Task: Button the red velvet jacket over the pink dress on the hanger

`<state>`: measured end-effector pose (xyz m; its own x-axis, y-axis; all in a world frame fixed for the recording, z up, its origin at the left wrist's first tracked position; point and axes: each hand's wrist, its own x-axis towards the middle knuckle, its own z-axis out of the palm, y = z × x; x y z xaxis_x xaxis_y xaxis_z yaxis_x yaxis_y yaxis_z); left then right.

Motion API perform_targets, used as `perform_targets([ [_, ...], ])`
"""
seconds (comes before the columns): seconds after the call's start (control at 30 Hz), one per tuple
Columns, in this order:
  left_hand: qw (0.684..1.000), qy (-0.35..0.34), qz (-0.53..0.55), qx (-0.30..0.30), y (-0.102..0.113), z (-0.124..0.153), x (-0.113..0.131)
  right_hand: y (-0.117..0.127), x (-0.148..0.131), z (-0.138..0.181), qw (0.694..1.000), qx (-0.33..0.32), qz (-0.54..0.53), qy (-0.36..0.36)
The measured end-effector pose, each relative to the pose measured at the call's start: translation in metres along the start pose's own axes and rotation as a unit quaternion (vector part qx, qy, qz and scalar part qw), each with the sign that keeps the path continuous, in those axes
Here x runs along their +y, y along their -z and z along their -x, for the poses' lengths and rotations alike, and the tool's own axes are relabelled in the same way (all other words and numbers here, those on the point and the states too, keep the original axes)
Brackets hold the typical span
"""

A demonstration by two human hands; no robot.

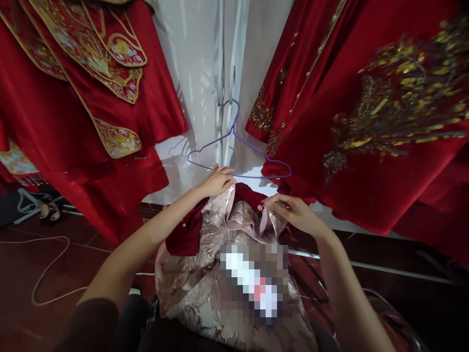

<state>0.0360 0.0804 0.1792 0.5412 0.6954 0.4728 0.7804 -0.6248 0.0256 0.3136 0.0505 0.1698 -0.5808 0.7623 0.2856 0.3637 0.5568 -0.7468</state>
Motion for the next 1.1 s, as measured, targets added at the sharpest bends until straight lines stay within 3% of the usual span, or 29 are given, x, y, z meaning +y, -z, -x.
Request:
perform_targets([
  [0.07, 0.999, 0.014, -0.025, -0.021, -0.016, 0.001, 0.003, -0.002, 0.001, -0.001, 1.000, 0.028, 0.002, 0.008],
  [0.17, 0.999, 0.023, -0.048, -0.001, -0.025, 0.015, 0.012, -0.001, 0.012, -0.006, 0.993, 0.112, -0.001, 0.029],
  [0.23, 0.998, 0.028, -0.050, 0.020, -0.019, 0.028, 0.021, 0.001, 0.022, -0.009, 0.976, 0.214, -0.010, 0.038],
  [0.33, 0.997, 0.036, -0.049, 0.040, 0.001, 0.048, 0.033, 0.006, 0.036, -0.014, 0.920, 0.390, -0.017, 0.019],
  [0.43, 0.997, 0.040, -0.048, 0.048, 0.021, 0.066, 0.039, 0.009, 0.044, -0.017, 0.874, 0.485, -0.003, -0.025],
  [0.6, 0.997, 0.031, -0.056, 0.048, 0.032, 0.078, 0.036, 0.006, 0.037, -0.017, 0.872, 0.490, 0.007, -0.016],
  [0.83, 0.999, 0.012, -0.036, 0.027, 0.027, 0.065, 0.036, 0.011, 0.028, -0.028, 0.879, 0.474, 0.042, 0.014],
  [1.1, 1.000, 0.016, -0.005, 0.019, 0.015, 0.046, 0.047, 0.019, -0.024, -0.074, 0.892, 0.419, 0.152, 0.075],
])
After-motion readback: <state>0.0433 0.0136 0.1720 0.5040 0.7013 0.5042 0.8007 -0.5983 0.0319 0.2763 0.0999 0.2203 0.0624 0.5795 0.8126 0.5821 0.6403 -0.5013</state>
